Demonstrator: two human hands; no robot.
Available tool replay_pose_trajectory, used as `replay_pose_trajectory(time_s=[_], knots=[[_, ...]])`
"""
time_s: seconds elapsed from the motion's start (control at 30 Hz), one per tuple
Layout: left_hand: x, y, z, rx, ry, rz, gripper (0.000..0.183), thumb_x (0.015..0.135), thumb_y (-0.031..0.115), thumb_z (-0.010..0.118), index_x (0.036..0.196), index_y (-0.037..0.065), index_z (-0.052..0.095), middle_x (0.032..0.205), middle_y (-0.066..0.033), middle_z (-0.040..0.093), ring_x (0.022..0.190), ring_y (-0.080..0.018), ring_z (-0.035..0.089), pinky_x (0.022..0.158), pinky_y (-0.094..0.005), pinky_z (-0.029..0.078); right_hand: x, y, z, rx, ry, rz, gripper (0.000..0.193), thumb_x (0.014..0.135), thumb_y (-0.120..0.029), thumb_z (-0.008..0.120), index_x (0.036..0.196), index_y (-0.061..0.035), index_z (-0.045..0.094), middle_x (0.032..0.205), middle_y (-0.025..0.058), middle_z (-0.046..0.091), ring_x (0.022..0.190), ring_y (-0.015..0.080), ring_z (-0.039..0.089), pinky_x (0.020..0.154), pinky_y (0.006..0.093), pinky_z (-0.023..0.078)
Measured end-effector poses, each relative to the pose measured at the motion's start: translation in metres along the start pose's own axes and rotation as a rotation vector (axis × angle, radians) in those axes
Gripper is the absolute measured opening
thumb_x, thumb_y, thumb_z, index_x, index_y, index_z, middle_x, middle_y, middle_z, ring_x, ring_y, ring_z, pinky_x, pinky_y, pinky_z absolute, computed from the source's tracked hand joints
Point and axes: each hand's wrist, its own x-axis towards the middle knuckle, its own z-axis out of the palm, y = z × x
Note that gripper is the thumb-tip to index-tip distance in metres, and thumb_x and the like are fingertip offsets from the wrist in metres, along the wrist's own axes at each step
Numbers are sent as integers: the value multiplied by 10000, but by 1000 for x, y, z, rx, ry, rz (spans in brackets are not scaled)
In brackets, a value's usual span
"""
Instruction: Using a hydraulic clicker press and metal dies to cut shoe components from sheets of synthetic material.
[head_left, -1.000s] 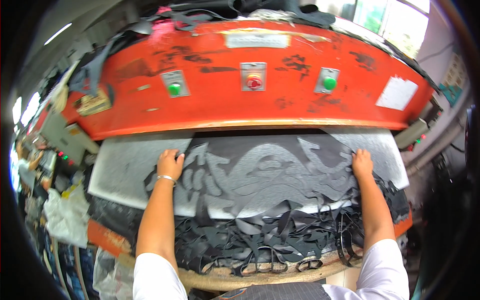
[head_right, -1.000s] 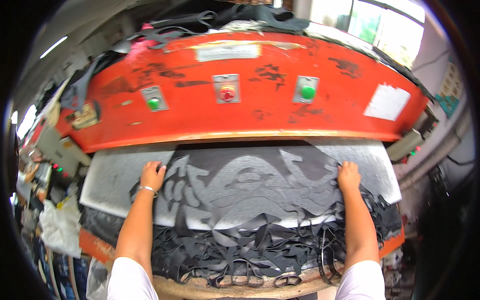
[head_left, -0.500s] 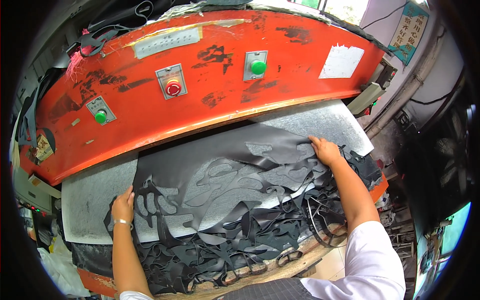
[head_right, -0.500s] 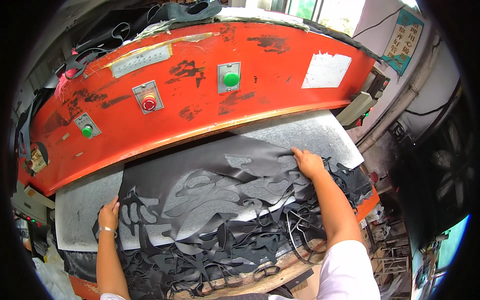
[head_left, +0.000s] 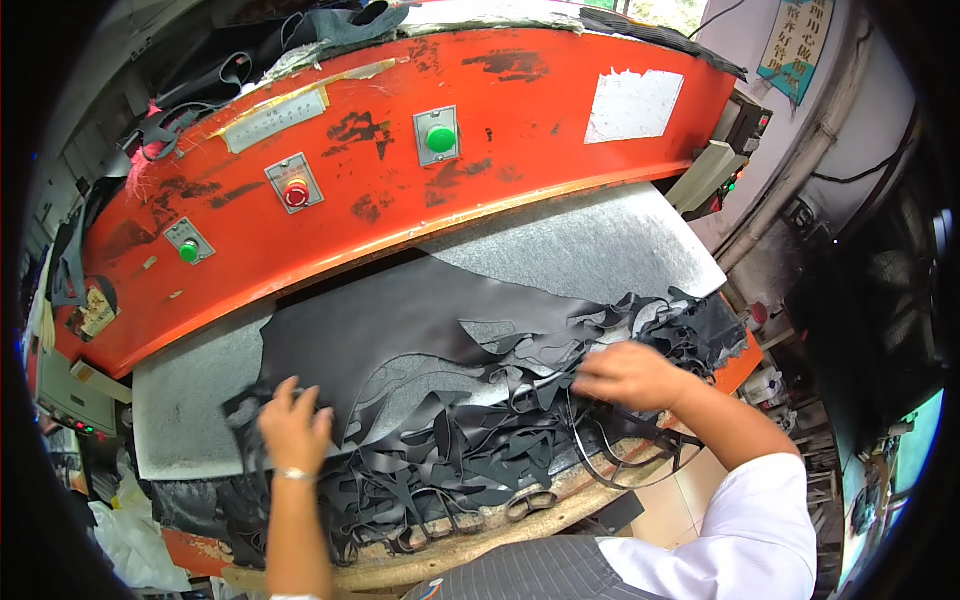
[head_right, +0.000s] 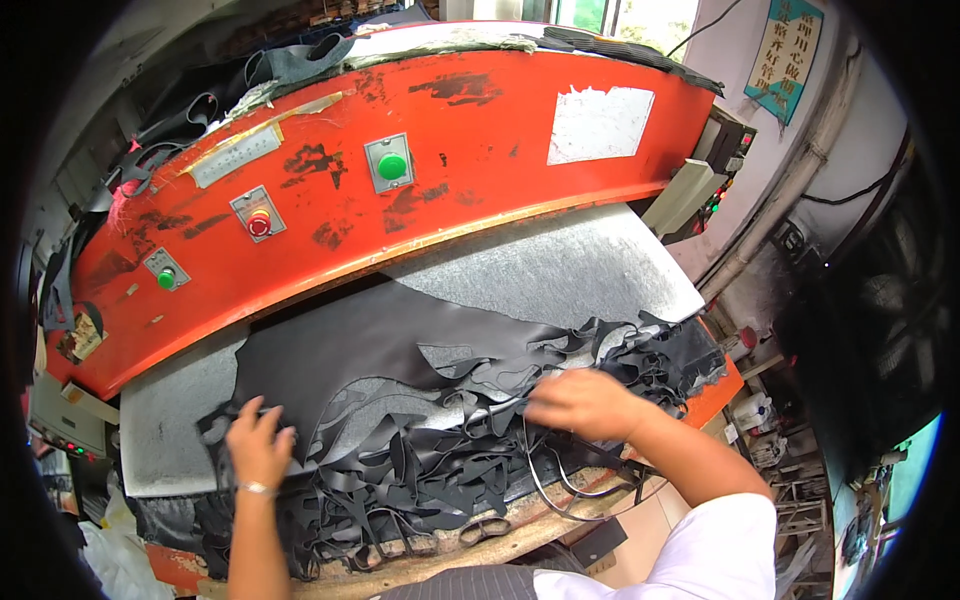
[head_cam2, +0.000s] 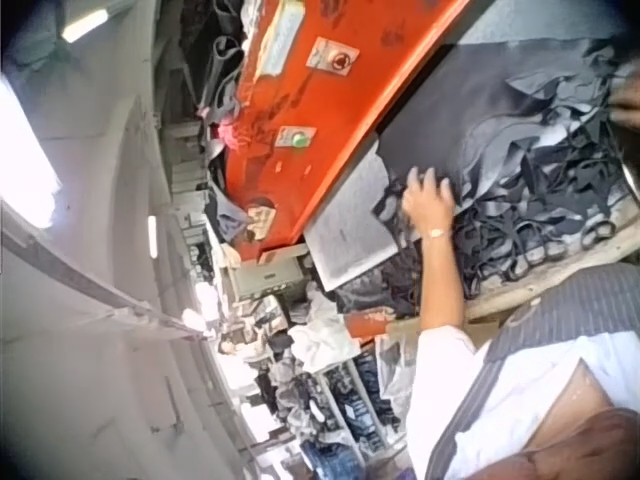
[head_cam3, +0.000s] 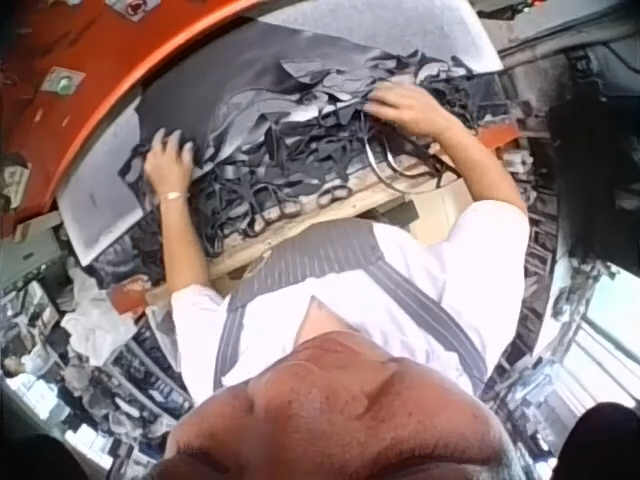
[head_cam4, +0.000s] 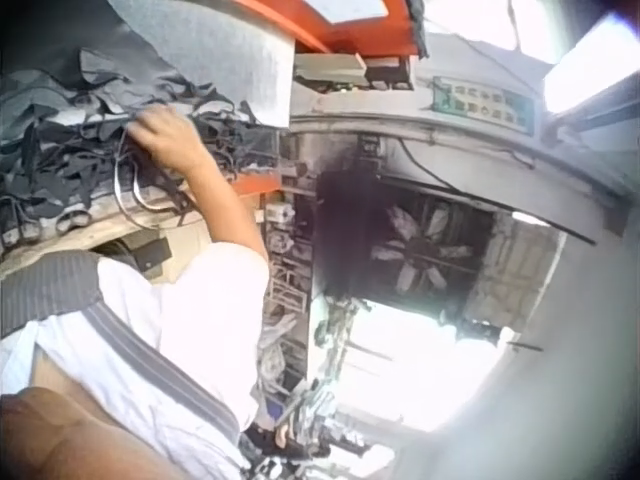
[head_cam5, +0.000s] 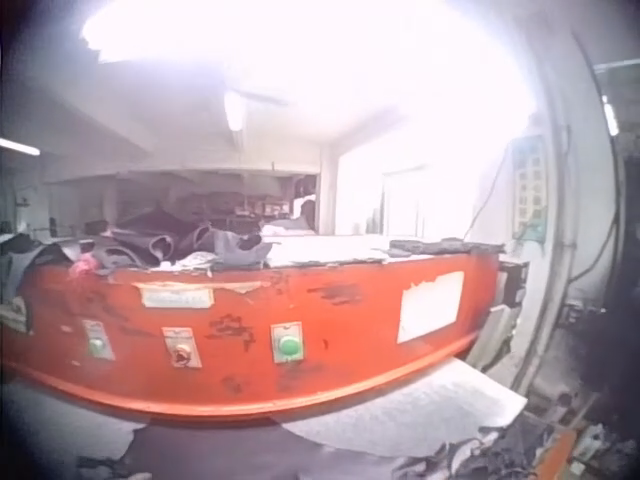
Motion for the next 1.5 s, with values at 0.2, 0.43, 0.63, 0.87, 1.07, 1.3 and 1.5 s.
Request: replay_pose_trajectory(time_s=[0.2, 0.43, 0.63, 0.87, 1.07, 1.3, 1.5], knots=[[34, 89, 23, 298, -477, -132, 518, 759, 536, 693, 1079, 129, 700, 1253, -84, 539, 1176, -280, 468, 1005, -528, 326, 17, -9, 40, 189, -237, -389, 280, 816, -192, 535, 1052, -109, 660, 1080, 55, 634, 1102, 237, 579, 923, 352, 443], [-17, 76, 50, 60, -373, -226, 403, 850, 390, 666, 1060, 59, 574, 1095, -144, 562, 1072, -348, 528, 872, -478, 456, 41, -17, 37, 243, -409, -393, 219, 706, -242, 651, 861, -90, 684, 923, 58, 637, 916, 258, 611, 848, 385, 465], [-110, 45, 2, -285, -897, -253, 377, 904, 329, 615, 1138, 34, 604, 1151, -217, 574, 1069, -386, 559, 922, -444, 457, 21, -23, 32, 209, -367, -342, 156, 787, -241, 635, 873, -130, 704, 946, 58, 642, 967, 273, 592, 886, 370, 456], [-62, 35, -74, -295, -642, -169, 452, 870, 310, 674, 1206, 15, 608, 1111, -202, 649, 1006, -311, 647, 854, -375, 517, -1, -24, 29, 196, -281, -269, 135, 790, -230, 593, 801, -123, 676, 894, 48, 626, 915, 259, 592, 854, 363, 468], [16, 46, 40, -184, -333, 136, 513, 889, 357, 624, 1343, 140, 525, 1372, -142, 508, 1289, -350, 449, 1055, -478, 364, 33, -32, -1, 197, -314, -393, 105, 730, -202, 572, 733, -100, 597, 788, 18, 562, 813, 211, 585, 753, 330, 494], [1, 12, 31, -74, -714, 54, 700, 864, 510, 601, 1453, 186, 407, 1552, -87, 291, 1449, -315, 213, 1123, -650, 49, 34, -19, -122, -89, -34, 311, 206, 799, -232, 708, 681, -80, 632, 654, 80, 570, 577, 291, 594, 535, 404, 490], [60, 93, 66, -326, -354, 260, 634, 896, 517, 545, 1364, 93, 494, 1414, -136, 477, 1363, -334, 374, 1142, -576, 133, 108, 51, -35, 290, 278, 806, 347, 872, -283, 656, 733, 35, 627, 701, 218, 617, 674, 348, 633, 646, 418, 488]])
